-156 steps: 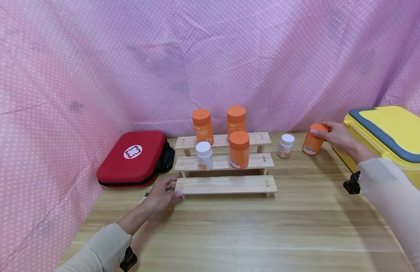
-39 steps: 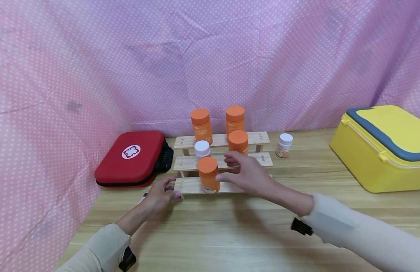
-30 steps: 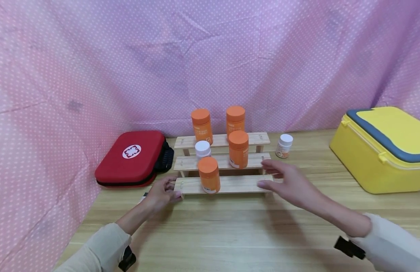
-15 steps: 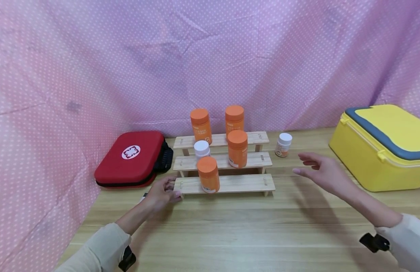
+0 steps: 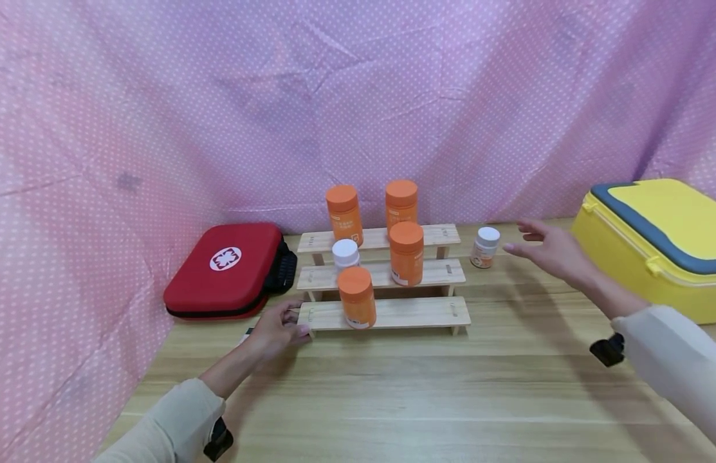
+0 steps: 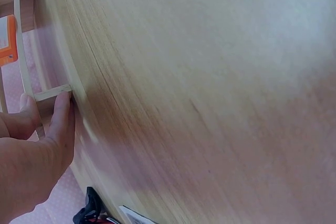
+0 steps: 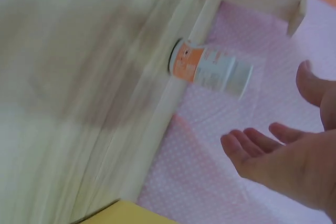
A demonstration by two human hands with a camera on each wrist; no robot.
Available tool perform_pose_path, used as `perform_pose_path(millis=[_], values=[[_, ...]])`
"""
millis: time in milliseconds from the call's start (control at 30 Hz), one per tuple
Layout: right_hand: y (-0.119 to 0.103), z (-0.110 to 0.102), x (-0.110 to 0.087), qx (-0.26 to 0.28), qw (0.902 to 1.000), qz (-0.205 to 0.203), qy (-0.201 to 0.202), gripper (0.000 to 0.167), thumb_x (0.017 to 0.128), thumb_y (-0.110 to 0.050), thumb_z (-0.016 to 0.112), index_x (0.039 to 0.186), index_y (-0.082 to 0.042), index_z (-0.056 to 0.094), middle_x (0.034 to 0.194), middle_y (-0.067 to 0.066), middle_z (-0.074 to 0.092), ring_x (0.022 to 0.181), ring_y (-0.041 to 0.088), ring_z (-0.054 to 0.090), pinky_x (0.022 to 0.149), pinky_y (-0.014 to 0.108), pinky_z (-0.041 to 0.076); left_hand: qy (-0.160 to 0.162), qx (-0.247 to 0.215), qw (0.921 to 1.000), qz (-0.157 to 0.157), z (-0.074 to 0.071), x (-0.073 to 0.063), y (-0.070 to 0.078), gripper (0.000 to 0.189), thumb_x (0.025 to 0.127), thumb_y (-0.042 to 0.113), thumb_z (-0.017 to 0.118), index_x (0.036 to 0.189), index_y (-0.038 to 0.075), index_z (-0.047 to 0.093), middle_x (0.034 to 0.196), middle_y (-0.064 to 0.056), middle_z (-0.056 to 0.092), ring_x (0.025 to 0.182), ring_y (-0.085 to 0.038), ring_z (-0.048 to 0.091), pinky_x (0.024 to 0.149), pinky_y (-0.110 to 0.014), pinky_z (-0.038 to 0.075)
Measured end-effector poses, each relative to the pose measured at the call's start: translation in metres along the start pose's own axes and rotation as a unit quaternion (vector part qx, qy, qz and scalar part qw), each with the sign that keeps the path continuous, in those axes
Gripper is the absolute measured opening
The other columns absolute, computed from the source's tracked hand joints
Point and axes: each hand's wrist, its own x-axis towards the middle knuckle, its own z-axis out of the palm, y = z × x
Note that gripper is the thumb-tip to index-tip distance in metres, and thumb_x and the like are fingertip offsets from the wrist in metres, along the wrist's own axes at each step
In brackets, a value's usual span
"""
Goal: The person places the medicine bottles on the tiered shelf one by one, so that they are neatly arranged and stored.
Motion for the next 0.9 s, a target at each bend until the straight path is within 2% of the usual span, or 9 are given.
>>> perform_pose_path(millis=[100, 200, 400, 533, 633, 733, 800, 900], values=[[0.004, 0.002, 0.017, 0.016, 0.9993, -0.001, -0.034, 0.080, 0.093, -0.039, 0.063, 0.148, 0.005, 0.025, 0.142, 0.034, 0.036, 0.127, 0.051, 0.037, 0.100, 0.062, 0.038, 0.000, -0.011, 0.9999, -0.003, 0.001, 0.000, 0.000, 0.053, 0.086, -0.014, 0.060, 0.135, -0.003, 0.044, 0.114, -0.023, 0.060, 0.096, -0.024, 0.063, 0.081, -0.037, 0.058], [0.009, 0.008, 0.030, 0.050, 0.9969, -0.006, -0.060, 0.075, 0.094, -0.035, 0.063, 0.148, 0.003, 0.028, 0.144, 0.034, 0.033, 0.127, 0.051, 0.038, 0.101, 0.060, 0.040, -0.001, -0.022, 0.9998, -0.004, 0.002, 0.000, 0.000, 0.054, 0.085, -0.015, 0.060, 0.136, -0.004, 0.044, 0.114, -0.024, 0.059, 0.095, -0.024, 0.063, 0.081, -0.037, 0.058], [0.019, 0.021, 0.048, 0.106, 0.9897, 0.008, -0.096, 0.076, 0.094, -0.032, 0.063, 0.149, 0.003, 0.024, 0.146, 0.035, 0.030, 0.129, 0.050, 0.036, 0.105, 0.058, 0.036, -0.003, -0.021, 0.9998, -0.002, 0.002, -0.001, 0.000, 0.054, 0.086, -0.015, 0.059, 0.136, -0.005, 0.043, 0.115, -0.024, 0.059, 0.096, -0.025, 0.062, 0.081, -0.038, 0.058], [0.023, 0.029, 0.052, 0.115, 0.9894, 0.008, -0.088, 0.066, 0.096, -0.026, 0.061, 0.144, 0.007, 0.032, 0.136, 0.034, 0.042, 0.122, 0.043, 0.044, 0.101, 0.049, 0.044, 0.001, -0.020, 0.9998, -0.010, 0.002, 0.000, -0.001, 0.055, 0.086, -0.015, 0.060, 0.137, -0.003, 0.044, 0.116, -0.023, 0.059, 0.095, -0.023, 0.062, 0.080, -0.037, 0.058], [0.024, 0.034, 0.053, 0.111, 0.9916, -0.001, -0.066, 0.052, 0.097, -0.022, 0.060, 0.134, 0.011, 0.046, 0.123, 0.031, 0.053, 0.104, 0.024, 0.055, 0.087, 0.030, 0.051, -0.001, -0.020, 0.9997, -0.012, 0.002, 0.000, 0.000, 0.056, 0.086, -0.015, 0.060, 0.137, -0.002, 0.043, 0.117, -0.023, 0.058, 0.096, -0.024, 0.062, 0.080, -0.037, 0.058], [0.022, 0.037, 0.054, 0.106, 0.9928, -0.007, -0.056, 0.045, 0.097, -0.021, 0.059, 0.127, 0.012, 0.050, 0.117, 0.028, 0.056, 0.093, 0.013, 0.054, 0.077, 0.019, 0.051, -0.004, -0.019, 0.9997, -0.014, 0.001, -0.001, 0.002, 0.056, 0.086, -0.014, 0.060, 0.138, -0.002, 0.042, 0.117, -0.023, 0.058, 0.097, -0.024, 0.062, 0.081, -0.037, 0.058], [0.021, 0.037, 0.054, 0.103, 0.9931, -0.010, -0.055, 0.044, 0.098, -0.021, 0.058, 0.126, 0.012, 0.051, 0.117, 0.028, 0.056, 0.092, 0.010, 0.053, 0.076, 0.016, 0.050, -0.004, -0.021, 0.9997, -0.015, 0.000, -0.002, 0.002, 0.056, 0.087, -0.013, 0.060, 0.138, -0.002, 0.042, 0.117, -0.023, 0.058, 0.097, -0.024, 0.062, 0.081, -0.038, 0.058], [0.021, 0.038, 0.055, 0.099, 0.9934, -0.014, -0.056, 0.044, 0.098, -0.021, 0.057, 0.127, 0.011, 0.050, 0.117, 0.028, 0.056, 0.095, 0.015, 0.053, 0.077, 0.017, 0.050, -0.003, -0.018, 0.9997, -0.017, 0.000, -0.002, 0.002, 0.055, 0.087, -0.013, 0.060, 0.138, -0.002, 0.042, 0.116, -0.022, 0.059, 0.096, -0.023, 0.062, 0.081, -0.038, 0.058]])
